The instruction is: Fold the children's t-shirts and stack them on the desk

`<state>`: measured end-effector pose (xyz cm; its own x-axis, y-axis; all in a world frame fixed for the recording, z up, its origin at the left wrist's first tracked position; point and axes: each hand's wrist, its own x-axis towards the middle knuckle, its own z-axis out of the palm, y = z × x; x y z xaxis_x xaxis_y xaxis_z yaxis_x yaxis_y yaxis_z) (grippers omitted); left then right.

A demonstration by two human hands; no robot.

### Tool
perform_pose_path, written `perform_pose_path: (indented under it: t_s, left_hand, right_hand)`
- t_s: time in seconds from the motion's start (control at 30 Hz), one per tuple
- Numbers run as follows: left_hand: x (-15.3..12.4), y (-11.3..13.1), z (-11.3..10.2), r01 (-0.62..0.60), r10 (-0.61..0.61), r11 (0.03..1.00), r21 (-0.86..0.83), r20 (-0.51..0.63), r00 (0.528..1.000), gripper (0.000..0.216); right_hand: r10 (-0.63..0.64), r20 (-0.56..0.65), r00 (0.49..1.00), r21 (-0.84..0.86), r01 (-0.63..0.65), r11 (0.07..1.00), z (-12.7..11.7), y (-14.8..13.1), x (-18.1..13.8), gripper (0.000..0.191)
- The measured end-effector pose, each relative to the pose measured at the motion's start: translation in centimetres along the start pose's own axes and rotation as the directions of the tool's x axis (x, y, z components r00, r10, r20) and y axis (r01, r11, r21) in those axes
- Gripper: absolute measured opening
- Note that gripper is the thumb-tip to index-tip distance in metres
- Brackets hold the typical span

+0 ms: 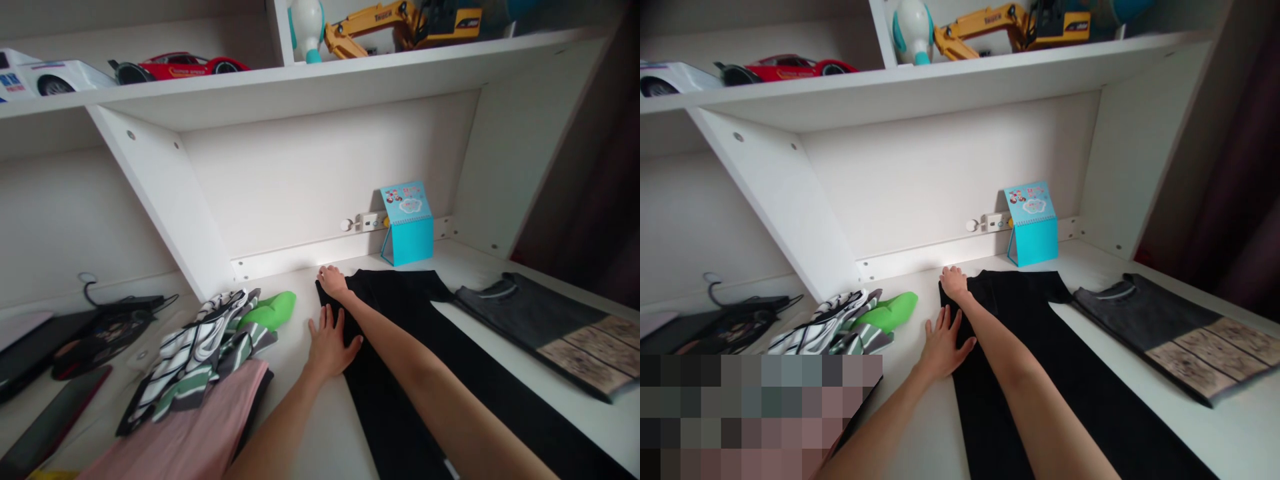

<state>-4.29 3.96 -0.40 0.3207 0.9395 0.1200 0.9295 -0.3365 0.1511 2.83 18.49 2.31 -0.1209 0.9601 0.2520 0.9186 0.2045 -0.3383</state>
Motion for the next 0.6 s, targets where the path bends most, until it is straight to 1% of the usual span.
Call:
perform_pose_path:
  t_s: [0.07,0.17,0.23,0.27,0.33,0.4,0.43,0.53,0.6]
  left_hand:
    - [0.1,0.0,0.0,0.001,-0.001,1.0,0.003,0.002,1.0,0.076]
    - [0.1,0.0,0.0,-0.01,0.01,1.0,0.004,-0.002,1.0,0.074]
    - [0.1,0.0,0.0,-0.018,0.018,1.0,0.006,-0.005,1.0,0.074]
    - [0.1,0.0,0.0,-0.02,0.02,1.0,0.006,-0.004,1.0,0.075]
    - [0.1,-0.1,-0.1,-0.026,0.026,1.0,0.003,0.005,1.0,0.078]
    - [0.0,-0.1,-0.2,-0.035,0.035,0.999,-0.002,0.019,0.999,0.083]
    - [0.0,-0.1,-0.2,-0.039,0.039,0.999,-0.003,0.028,0.999,0.085]
    - [0.1,-0.1,-0.5,-0.044,0.043,0.999,0.004,0.045,0.998,0.087]
    - [0.0,0.0,-0.7,-0.051,0.051,0.999,0.008,0.058,0.997,0.086]
  right_hand:
    - [-0.058,0.005,0.998,0.004,0.058,0.998,-1.0,0.4,-1.2,0.033]
    - [-0.147,0.076,0.986,0.006,0.147,0.989,-2.2,1.6,-4.1,0.033]
    - [-0.167,0.133,0.977,-0.006,0.169,0.986,-3.0,3.1,-6.2,0.034]
    - [-0.154,0.151,0.976,-0.021,0.159,0.987,-3.5,4.2,-7.1,0.035]
    - [-0.077,0.161,0.984,-0.072,0.09,0.993,-4.8,6.9,-8.3,0.035]
    - [0.063,0.146,0.987,-0.144,-0.042,0.989,-6.4,10.2,-8.9,0.033]
    - [0.146,0.133,0.98,-0.183,-0.12,0.976,-7.3,11.9,-8.9,0.033]
    - [0.374,0.09,0.923,-0.293,-0.335,0.896,-9.7,16.7,-8.9,0.034]
    - [0.482,0.072,0.873,-0.344,-0.432,0.834,-10.7,19.1,-8.9,0.033]
